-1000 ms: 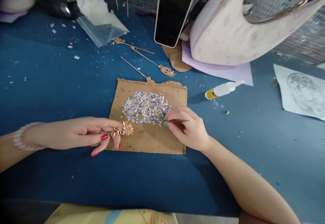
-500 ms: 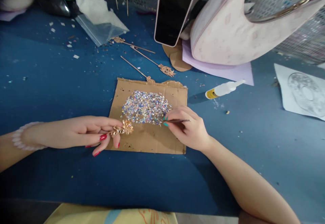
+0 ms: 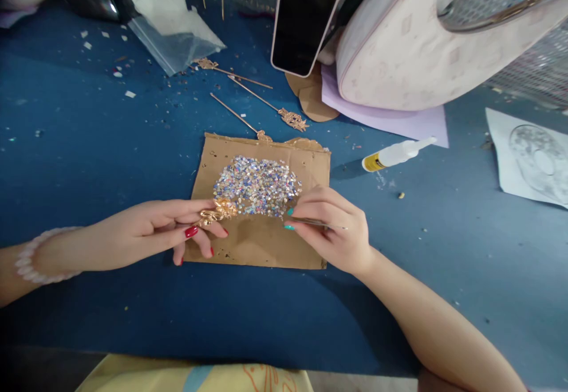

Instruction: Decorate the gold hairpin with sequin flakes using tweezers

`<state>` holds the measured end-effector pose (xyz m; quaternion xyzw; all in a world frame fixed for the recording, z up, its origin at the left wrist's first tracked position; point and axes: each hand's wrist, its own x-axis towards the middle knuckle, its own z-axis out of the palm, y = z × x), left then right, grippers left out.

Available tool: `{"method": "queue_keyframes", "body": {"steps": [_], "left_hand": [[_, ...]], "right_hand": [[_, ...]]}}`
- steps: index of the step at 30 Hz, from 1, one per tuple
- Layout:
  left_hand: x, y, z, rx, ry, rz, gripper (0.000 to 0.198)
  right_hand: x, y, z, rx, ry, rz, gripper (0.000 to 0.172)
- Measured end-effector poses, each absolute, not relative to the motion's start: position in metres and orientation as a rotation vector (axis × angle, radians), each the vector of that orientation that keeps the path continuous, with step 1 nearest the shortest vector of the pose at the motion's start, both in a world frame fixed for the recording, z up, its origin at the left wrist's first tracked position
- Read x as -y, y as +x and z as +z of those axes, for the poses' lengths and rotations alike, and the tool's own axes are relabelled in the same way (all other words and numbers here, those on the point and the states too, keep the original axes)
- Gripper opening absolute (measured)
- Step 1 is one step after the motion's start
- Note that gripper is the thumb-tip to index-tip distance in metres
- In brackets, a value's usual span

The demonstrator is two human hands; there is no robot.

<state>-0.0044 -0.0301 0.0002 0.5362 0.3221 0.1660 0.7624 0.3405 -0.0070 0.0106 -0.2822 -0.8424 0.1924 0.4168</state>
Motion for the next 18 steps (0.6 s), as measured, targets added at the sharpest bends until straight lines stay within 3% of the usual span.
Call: {"method": "queue_keyframes", "body": {"steps": [7, 12, 18], "left_hand": [[0.043, 0.008, 0.007, -0.858, 1.295, 0.414, 0.048], [0.046, 0.008, 0.007, -0.905, 1.405, 0.430, 0.051], [0.049, 0.009, 0.011, -0.984, 1.551, 0.418, 0.050]], "right_hand": [[0.035, 0.311, 0.023, 2.073, -0.744, 0.787, 0.013], [0.032, 0.291, 0.025, 2.149, -0.650, 0.740, 0.003], [0.027, 0.284, 0.020, 2.226, -0.660, 0.600, 0.005]]}}
